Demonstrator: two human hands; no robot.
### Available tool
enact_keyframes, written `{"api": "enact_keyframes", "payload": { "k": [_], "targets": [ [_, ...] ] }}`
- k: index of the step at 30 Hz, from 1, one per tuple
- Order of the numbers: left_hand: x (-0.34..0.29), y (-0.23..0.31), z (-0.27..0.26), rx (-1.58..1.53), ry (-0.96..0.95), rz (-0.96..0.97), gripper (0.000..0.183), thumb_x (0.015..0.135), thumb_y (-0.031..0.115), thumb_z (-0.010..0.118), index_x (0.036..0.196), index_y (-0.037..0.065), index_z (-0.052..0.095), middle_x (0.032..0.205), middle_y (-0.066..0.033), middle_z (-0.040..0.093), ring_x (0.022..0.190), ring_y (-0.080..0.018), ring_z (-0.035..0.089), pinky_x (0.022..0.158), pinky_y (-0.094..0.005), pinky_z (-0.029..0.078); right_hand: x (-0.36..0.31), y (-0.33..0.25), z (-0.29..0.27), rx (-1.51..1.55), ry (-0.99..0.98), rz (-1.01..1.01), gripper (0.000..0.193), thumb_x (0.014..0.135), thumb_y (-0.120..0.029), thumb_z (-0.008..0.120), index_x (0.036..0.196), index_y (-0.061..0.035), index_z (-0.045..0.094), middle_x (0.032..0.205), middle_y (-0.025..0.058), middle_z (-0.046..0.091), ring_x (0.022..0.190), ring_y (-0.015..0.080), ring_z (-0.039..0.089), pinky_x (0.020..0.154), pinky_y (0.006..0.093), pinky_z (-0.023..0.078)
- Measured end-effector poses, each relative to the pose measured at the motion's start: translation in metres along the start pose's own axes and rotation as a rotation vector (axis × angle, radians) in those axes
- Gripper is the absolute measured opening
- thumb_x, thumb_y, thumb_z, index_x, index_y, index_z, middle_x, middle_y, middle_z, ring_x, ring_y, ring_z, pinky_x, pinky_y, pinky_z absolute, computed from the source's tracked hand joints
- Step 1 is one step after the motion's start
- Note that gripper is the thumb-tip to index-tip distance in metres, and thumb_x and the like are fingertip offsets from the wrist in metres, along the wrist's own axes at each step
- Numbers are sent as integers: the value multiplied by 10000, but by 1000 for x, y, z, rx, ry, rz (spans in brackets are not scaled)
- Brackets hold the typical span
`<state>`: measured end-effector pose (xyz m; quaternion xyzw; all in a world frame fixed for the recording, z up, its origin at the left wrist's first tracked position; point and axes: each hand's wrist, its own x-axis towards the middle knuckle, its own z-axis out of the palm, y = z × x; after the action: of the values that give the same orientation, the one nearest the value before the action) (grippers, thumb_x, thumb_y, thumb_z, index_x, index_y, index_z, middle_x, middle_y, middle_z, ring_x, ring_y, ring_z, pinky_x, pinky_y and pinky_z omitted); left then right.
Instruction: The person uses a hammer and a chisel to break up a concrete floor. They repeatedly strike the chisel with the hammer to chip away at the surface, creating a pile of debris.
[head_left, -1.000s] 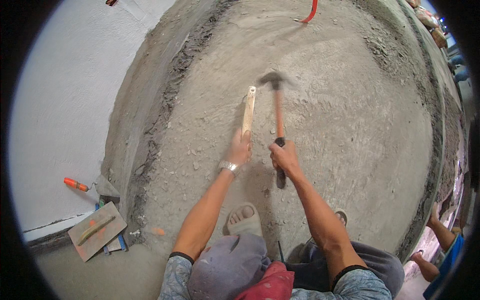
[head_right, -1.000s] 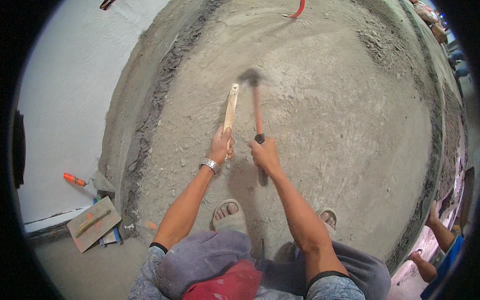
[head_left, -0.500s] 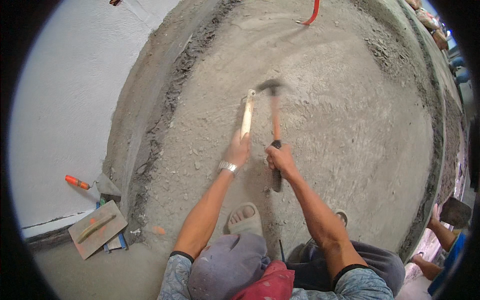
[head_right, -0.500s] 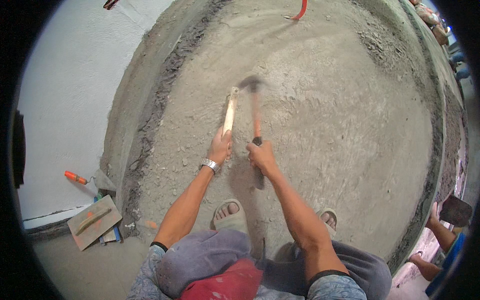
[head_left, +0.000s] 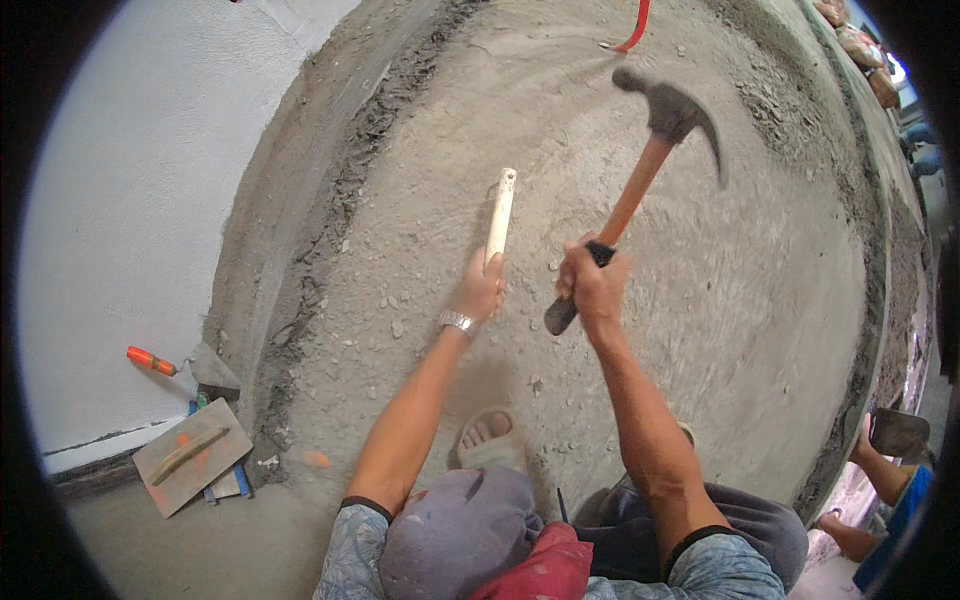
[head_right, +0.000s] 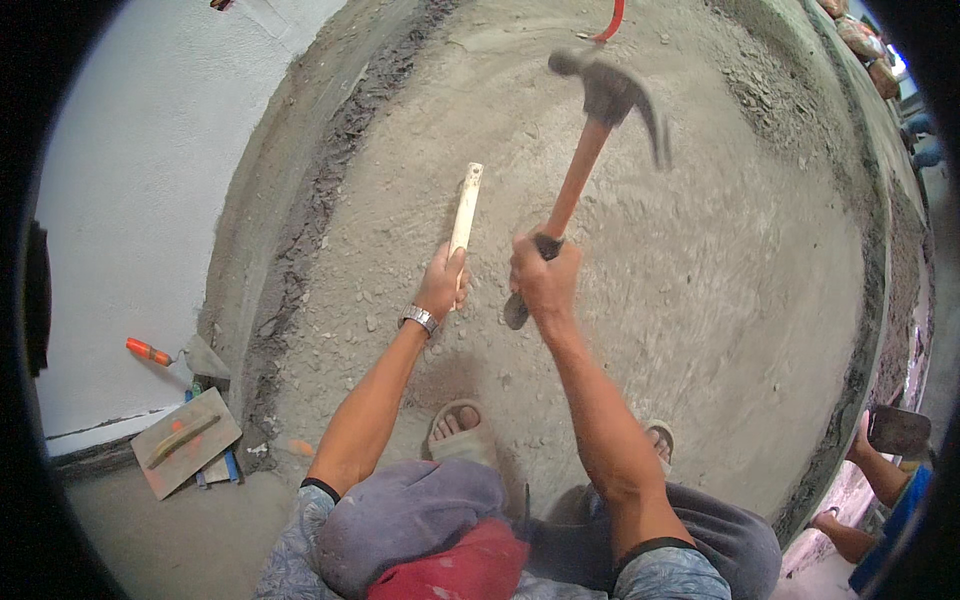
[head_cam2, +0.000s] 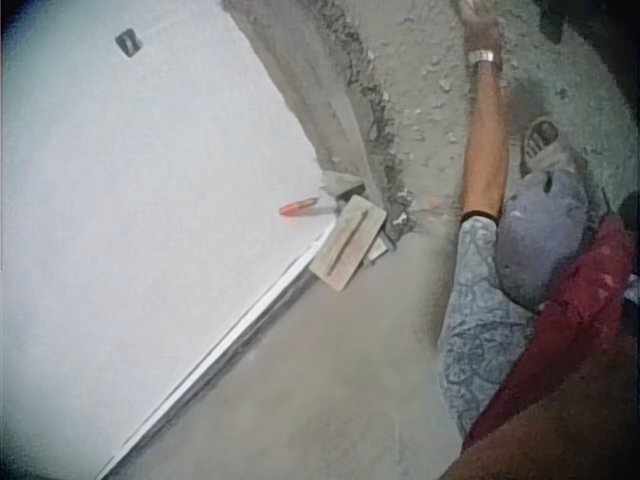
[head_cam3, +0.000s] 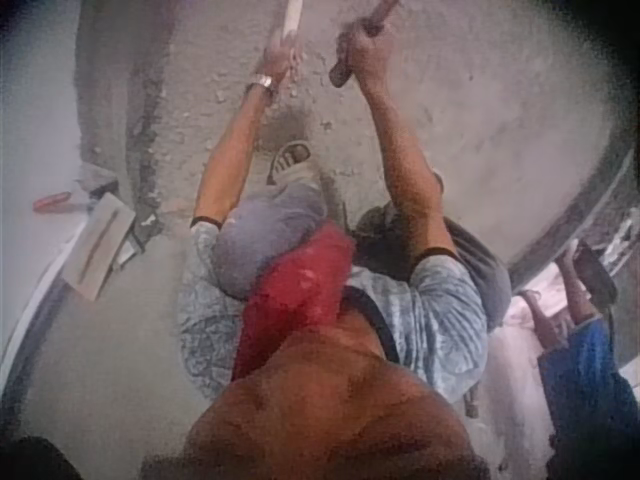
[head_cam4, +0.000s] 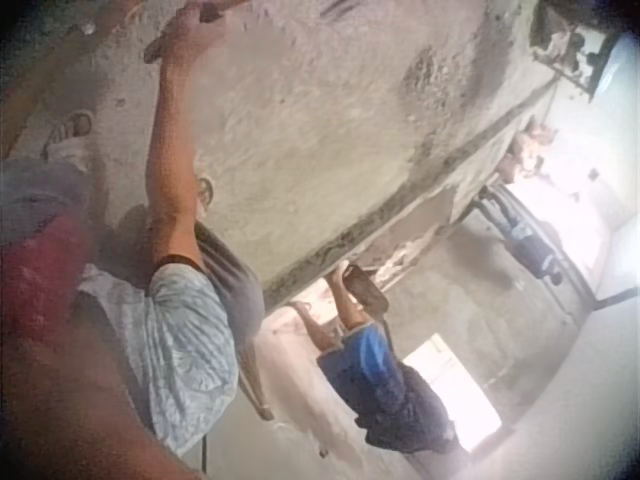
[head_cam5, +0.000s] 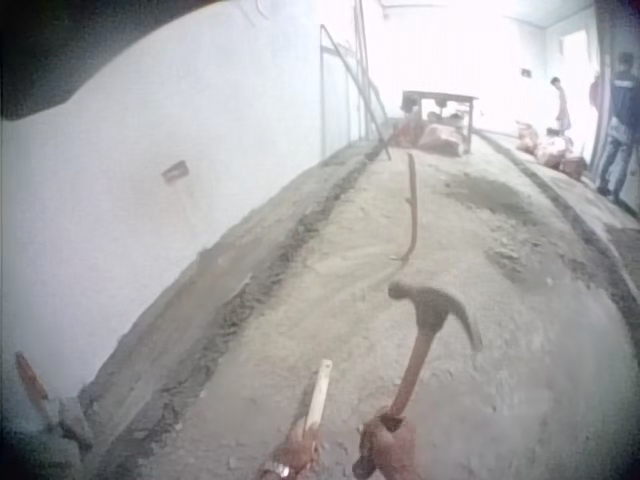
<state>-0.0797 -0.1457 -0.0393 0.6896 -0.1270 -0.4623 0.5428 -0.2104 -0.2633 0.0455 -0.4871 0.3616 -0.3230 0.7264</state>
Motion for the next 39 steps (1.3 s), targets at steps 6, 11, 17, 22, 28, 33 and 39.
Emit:
{"api": "enact_keyframes", "payload": {
  "k": [6,11,17,22,28,33,39],
  "targets": [
    [-2,-3,-7,68,26,-30,332,990,401,472,1147,108,449,642,38,417,447,-54,382,377,-240,354,8,38,-13,-351,-103,491,183,814,-128,631,698,-45,517,553,19,506,413,113,467,384,291,387],
    [-2,-7,-10,153,50,-29,314,991,402,471,1114,114,456,641,38,422,451,-57,386,379,-249,355,13,12,-28,-67,-69,224,190,821,-105,617,691,-80,481,536,4,477,399,111,451,377,283,376],
    [5,-20,-12,121,62,-15,307,990,388,479,1112,108,452,645,41,417,455,-55,383,383,-254,353,-9,46,2,-130,19,373,192,846,-101,593,679,-60,508,569,20,506,459,126,493,420,300,398],
    [-3,-21,-35,207,184,-12,319,993,380,443,1093,81,494,638,-12,507,482,-146,500,477,-330,444,4,50,-15,-387,-167,587,173,791,-133,636,691,-33,538,581,30,522,449,125,487,411,307,388],
    [-6,-18,-22,352,45,214,361,981,454,462,1020,96,440,630,26,445,436,-73,423,378,-256,383,6,-11,-4,-192,-114,202,203,805,-140,629,674,-71,490,534,8,483,406,102,448,392,281,379],
    [-12,-11,-6,3,102,-12,306,995,369,449,999,65,475,638,11,468,470,-98,456,426,-281,415,-2,-8,8,-19,-68,28,221,838,-106,593,662,-76,464,533,14,472,410,107,442,393,287,377],
    [-18,-11,-12,124,221,-33,265,1003,364,439,1044,101,433,643,24,445,437,-72,411,377,-254,378,-2,52,2,-358,-246,576,157,821,-113,614,718,-55,509,569,18,507,431,119,474,399,291,388]
  ]
}}
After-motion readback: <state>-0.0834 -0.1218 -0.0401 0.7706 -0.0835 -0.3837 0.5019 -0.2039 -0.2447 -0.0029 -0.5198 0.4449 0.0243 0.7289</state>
